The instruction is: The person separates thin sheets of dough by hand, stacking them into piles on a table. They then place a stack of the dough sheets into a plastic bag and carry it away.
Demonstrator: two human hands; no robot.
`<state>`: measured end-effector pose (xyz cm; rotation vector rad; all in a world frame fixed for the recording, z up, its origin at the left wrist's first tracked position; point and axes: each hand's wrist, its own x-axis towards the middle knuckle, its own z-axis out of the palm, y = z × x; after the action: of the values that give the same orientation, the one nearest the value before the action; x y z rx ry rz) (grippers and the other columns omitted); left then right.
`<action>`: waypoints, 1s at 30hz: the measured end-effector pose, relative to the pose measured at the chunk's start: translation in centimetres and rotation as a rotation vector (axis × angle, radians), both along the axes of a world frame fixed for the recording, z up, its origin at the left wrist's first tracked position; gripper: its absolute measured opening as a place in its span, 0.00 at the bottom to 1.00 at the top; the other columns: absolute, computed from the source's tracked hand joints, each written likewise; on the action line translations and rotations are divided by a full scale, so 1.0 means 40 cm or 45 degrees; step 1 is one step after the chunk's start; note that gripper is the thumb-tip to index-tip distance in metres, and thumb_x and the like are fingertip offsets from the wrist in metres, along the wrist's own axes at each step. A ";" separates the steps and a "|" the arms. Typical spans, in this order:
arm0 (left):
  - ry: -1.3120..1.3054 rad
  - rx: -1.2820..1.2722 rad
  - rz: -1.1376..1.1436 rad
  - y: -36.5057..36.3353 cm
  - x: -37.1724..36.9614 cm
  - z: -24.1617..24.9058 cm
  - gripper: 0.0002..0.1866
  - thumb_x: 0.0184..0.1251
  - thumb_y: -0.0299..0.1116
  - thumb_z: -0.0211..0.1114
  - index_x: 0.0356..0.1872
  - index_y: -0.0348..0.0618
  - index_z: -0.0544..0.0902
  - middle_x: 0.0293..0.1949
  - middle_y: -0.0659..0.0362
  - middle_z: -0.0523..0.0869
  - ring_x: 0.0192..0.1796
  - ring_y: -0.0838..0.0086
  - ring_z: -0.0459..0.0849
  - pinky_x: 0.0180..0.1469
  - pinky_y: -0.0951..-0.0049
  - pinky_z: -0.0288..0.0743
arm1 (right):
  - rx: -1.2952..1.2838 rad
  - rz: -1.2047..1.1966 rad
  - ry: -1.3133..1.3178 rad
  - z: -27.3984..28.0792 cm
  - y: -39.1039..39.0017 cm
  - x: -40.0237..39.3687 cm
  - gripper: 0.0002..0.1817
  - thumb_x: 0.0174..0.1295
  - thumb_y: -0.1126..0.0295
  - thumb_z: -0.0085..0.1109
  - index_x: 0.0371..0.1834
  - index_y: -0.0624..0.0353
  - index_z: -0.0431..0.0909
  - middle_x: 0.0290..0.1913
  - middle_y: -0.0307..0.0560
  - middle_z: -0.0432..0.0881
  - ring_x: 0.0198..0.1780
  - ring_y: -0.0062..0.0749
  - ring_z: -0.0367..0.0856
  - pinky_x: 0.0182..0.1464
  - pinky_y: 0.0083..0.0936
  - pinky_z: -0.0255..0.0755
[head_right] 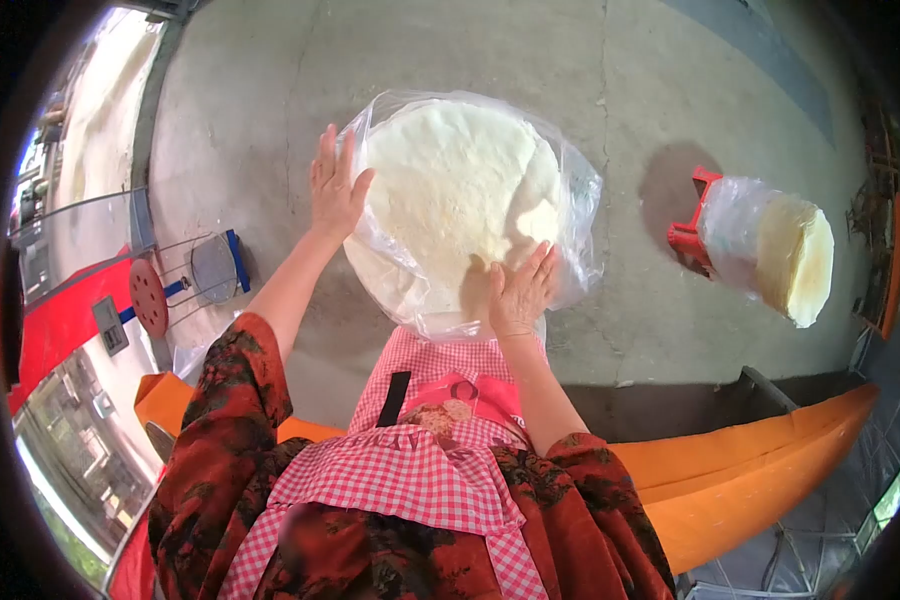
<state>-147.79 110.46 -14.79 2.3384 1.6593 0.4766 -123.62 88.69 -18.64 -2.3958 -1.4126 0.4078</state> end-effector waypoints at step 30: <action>-0.118 -0.378 0.008 0.067 0.022 -0.221 0.32 0.74 0.53 0.43 0.74 0.51 0.57 0.72 0.53 0.63 0.72 0.57 0.62 0.71 0.49 0.53 | -0.090 -0.117 0.316 -0.125 -0.051 -0.038 0.45 0.64 0.48 0.50 0.70 0.77 0.48 0.64 0.74 0.64 0.65 0.67 0.62 0.66 0.49 0.56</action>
<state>-146.92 113.15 -23.65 2.0662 1.5751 0.3090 -125.16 86.65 -23.65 -2.3567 -1.1934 0.7143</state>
